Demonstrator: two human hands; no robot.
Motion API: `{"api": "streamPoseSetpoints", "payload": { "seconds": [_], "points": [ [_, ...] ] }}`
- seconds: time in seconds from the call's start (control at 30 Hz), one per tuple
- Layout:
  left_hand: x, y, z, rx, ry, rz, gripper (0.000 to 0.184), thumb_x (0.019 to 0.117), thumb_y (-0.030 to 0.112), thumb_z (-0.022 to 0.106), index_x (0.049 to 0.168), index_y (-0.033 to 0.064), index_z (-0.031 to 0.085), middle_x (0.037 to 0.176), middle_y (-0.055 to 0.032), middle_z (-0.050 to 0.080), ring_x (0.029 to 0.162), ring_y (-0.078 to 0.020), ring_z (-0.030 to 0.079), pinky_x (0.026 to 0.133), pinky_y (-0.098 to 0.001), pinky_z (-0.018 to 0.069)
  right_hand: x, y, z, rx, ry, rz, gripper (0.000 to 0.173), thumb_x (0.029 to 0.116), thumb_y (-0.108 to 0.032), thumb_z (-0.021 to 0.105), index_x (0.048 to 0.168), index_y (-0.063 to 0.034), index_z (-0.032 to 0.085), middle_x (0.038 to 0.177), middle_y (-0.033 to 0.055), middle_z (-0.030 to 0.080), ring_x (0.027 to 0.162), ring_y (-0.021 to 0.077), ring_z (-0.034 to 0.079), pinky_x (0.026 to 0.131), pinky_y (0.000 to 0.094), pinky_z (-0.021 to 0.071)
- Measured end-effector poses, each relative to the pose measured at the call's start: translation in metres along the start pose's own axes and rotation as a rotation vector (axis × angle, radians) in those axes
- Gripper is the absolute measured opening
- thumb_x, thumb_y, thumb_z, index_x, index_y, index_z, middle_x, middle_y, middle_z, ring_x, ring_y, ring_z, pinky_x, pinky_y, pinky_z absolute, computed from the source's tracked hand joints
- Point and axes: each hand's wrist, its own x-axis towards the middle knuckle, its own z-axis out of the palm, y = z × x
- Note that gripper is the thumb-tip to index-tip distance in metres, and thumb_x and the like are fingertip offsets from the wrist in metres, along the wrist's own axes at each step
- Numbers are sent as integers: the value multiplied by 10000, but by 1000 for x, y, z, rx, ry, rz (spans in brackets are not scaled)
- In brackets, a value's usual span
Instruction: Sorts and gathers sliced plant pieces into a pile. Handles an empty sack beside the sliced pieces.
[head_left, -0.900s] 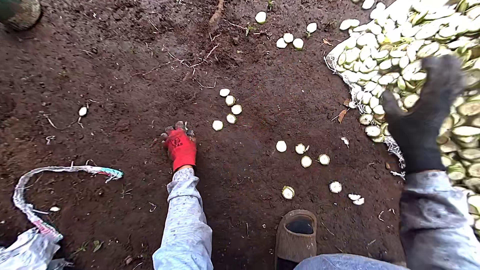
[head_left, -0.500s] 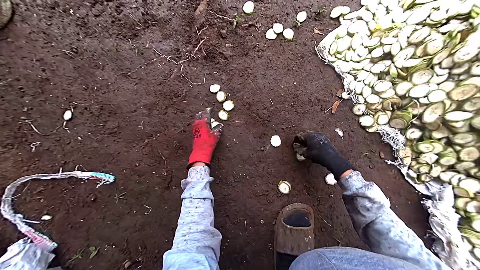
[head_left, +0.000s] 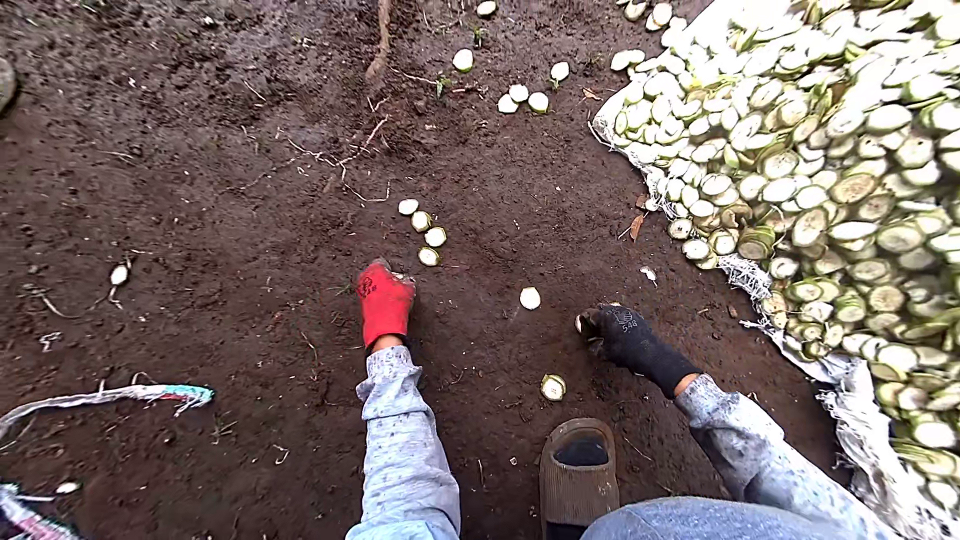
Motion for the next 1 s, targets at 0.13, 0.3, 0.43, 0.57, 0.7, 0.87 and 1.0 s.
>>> {"api": "streamPoseSetpoints", "payload": {
  "seconds": [0.13, 0.3, 0.43, 0.57, 0.7, 0.87, 1.0],
  "points": [
    [-54, 99, -13, -742, -231, 535, 455, 912, 17, 692, 1340, -22, 541, 1200, -153, 634, 872, -190, 687, 781, -368, 612, -2, 21, 1, 52, 101, -28, 494, 902, -159, 743, 1380, -113, 628, 1275, 220, 660, 1219, 402, 612, 1052, 591, 455],
    [-32, 159, -19, -494, -164, 740, 707, 926, 147, 740, 1559, 135, 425, 1571, -110, 465, 1208, -189, 641, 980, -366, 556, -6, 9, 3, -86, 96, -11, 500, 978, -215, 643, 1471, -214, 567, 1373, 232, 595, 1246, 419, 594, 1037, 585, 462],
    [48, 96, -1, 145, 5, 251, 712, 925, 314, 730, 1541, 94, 449, 1527, -384, 372, 1392, -610, 359, 1036, -795, 322, -3, 3, 3, -89, 19, 2, 358, 987, -183, 621, 1330, -85, 642, 1328, 229, 602, 1219, 415, 600, 1018, 581, 468],
    [83, 46, 20, 233, -15, 202, 686, 956, 302, 705, 1543, 74, 434, 1502, -402, 389, 1368, -615, 389, 1051, -784, 320, -1, 0, 2, -82, 5, 20, 513, 1004, -145, 594, 1506, -226, 523, 1368, 211, 591, 1230, 410, 600, 1015, 577, 477],
    [81, 42, 17, 221, -4, 275, 520, 922, 121, 719, 1375, -65, 543, 1358, -403, 520, 1295, -570, 503, 1068, -711, 387, 2, -6, -1, -130, -12, -10, 371, 969, -112, 643, 1339, -89, 629, 1264, 200, 645, 1191, 401, 619, 968, 583, 493],
    [87, 42, 14, 182, -47, 389, 341, 928, 40, 673, 1228, -112, 619, 1308, -371, 576, 1305, -520, 519, 1113, -659, 377, -16, 40, -62, 522, 475, -81, 292, 918, -80, 720, 1194, -6, 661, 1034, 151, 718, 850, 231, 692, 780, 443, 571],
    [83, 27, 22, 158, 7, 369, 427, 938, 223, 703, 1292, -8, 644, 1383, -351, 535, 1302, -530, 511, 1077, -701, 384, -48, 97, -129, 533, 1084, 74, 943, 880, -501, 728, 1607, -146, 242, 1546, 121, 437, 1250, 203, 584, 987, 370, 531]
  ]
}}
